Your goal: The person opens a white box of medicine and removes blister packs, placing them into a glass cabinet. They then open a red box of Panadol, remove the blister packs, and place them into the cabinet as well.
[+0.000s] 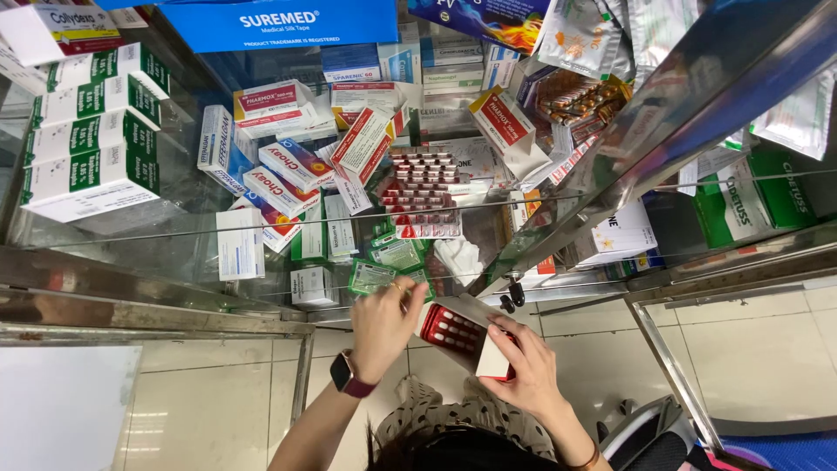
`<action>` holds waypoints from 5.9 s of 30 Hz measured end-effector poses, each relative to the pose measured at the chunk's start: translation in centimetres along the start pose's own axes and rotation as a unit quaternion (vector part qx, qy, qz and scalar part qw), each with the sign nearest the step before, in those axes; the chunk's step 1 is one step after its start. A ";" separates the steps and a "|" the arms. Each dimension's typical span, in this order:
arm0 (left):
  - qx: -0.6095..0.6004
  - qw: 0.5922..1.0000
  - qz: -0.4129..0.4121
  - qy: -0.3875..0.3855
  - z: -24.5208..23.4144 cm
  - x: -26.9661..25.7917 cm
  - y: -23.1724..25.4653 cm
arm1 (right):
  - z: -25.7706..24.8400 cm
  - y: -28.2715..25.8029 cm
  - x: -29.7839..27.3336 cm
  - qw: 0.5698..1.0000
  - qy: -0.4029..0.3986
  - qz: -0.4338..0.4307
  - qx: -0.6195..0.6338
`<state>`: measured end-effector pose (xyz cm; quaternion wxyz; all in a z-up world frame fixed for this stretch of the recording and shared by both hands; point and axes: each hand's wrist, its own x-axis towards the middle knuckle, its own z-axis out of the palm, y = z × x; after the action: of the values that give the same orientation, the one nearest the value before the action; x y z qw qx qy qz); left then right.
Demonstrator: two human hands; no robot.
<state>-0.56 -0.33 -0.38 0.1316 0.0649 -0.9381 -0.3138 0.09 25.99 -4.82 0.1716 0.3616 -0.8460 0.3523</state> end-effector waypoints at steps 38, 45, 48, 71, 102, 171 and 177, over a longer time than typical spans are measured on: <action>-0.175 0.964 0.139 0.141 -1.7 18.0 -3.8 | -0.3 0.3 -0.5 0.999 0.023 0.034 0.015; -0.162 0.957 0.004 -0.239 -6.6 6.3 -1.3 | -0.4 0.2 0.5 0.998 0.049 0.020 0.022; -0.174 0.958 0.076 -0.217 -5.0 3.7 -0.7 | 0.1 0.4 0.2 0.999 0.034 0.030 0.020; 0.147 0.945 0.279 0.087 5.6 22.7 -6.6 | 0.2 -0.7 -0.5 0.999 0.020 0.014 0.045; -0.227 0.952 0.027 -0.204 -3.3 3.8 -1.1 | 0.5 -0.5 0.3 0.996 0.070 0.050 0.039; 0.139 0.935 0.320 0.065 6.7 23.5 -7.4 | 0.3 -1.4 -0.2 0.998 0.042 0.040 0.027; 0.170 0.960 0.181 -0.127 6.0 27.0 -6.5 | 0.0 -1.3 -0.4 0.997 0.040 0.052 0.027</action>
<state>-27.86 -7.51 -3.38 0.0532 -0.1245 -0.9827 -0.1263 1.33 25.56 -4.45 0.1769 0.3071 -0.8462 0.3980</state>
